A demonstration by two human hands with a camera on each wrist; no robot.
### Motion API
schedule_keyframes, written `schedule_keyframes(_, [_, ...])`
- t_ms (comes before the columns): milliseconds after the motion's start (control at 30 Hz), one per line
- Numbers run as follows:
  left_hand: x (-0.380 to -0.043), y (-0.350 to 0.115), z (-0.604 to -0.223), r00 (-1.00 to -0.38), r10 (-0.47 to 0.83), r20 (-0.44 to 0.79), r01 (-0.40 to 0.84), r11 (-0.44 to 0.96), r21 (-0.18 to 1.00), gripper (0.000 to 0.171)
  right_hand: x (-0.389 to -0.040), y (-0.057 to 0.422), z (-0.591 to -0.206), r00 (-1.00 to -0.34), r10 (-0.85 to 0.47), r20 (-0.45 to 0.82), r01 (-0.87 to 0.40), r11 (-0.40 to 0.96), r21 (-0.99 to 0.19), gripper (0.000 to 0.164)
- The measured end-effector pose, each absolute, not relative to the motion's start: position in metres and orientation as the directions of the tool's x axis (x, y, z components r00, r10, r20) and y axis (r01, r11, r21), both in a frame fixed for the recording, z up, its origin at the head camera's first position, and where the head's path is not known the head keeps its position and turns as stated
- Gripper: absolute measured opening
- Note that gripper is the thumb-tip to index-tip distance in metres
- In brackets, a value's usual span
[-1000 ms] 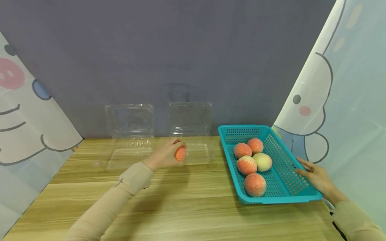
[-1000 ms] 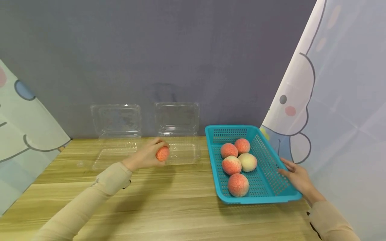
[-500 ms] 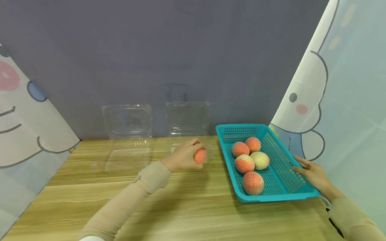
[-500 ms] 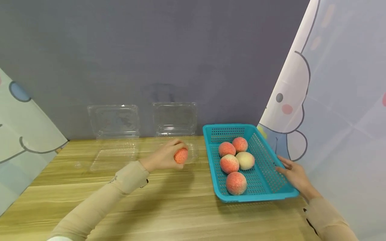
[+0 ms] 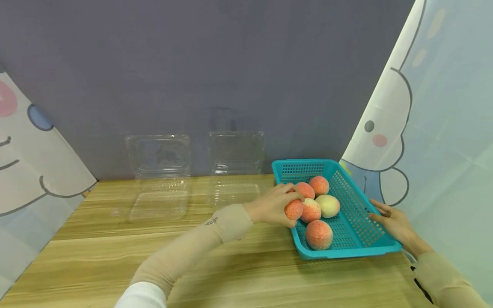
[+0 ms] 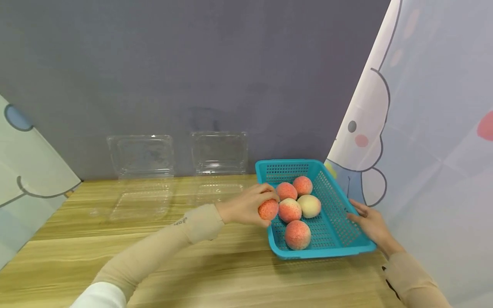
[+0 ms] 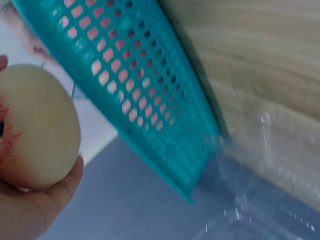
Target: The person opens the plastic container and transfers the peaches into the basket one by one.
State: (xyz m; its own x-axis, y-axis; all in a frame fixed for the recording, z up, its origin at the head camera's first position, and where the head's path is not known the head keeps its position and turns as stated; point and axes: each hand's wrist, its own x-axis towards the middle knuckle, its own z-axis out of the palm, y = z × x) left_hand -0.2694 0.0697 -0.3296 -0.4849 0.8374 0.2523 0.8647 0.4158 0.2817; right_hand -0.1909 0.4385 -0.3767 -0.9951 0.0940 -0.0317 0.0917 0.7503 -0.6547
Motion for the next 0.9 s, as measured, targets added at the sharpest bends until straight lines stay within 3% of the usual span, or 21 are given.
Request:
schedule_keyframes(233, [-0.27,0.104,-0.334,-0.414,0.878,0.24,0.901,0.359,0.244,0.046,-0.192,0.439,-0.377,-0.995,0.093,-0.028,0.088,0.744,-0.663,0.068])
schedule_keyframes(500, [-0.277,0.148,-0.323,-0.291,0.955,0.051,0.951,0.283,0.125,0.047,-0.192,0.44,-0.38,-0.994,0.101,-0.052,0.11,0.741,-0.663,0.07])
schedule_keyframes(700, [-0.271,0.187,-0.316,-0.338,0.938,-0.07,0.925,0.345,0.157,0.052,-0.192,0.441,-0.381,-0.993,0.113,-0.031,0.107,0.775,-0.623,0.07])
schedule_keyframes(900, [-0.271,0.218,-0.316,-0.352,0.934,-0.06,0.922,0.358,0.15,0.056,-0.192,0.437,-0.378,-0.994,0.1,-0.048,0.108,0.771,-0.628,0.07])
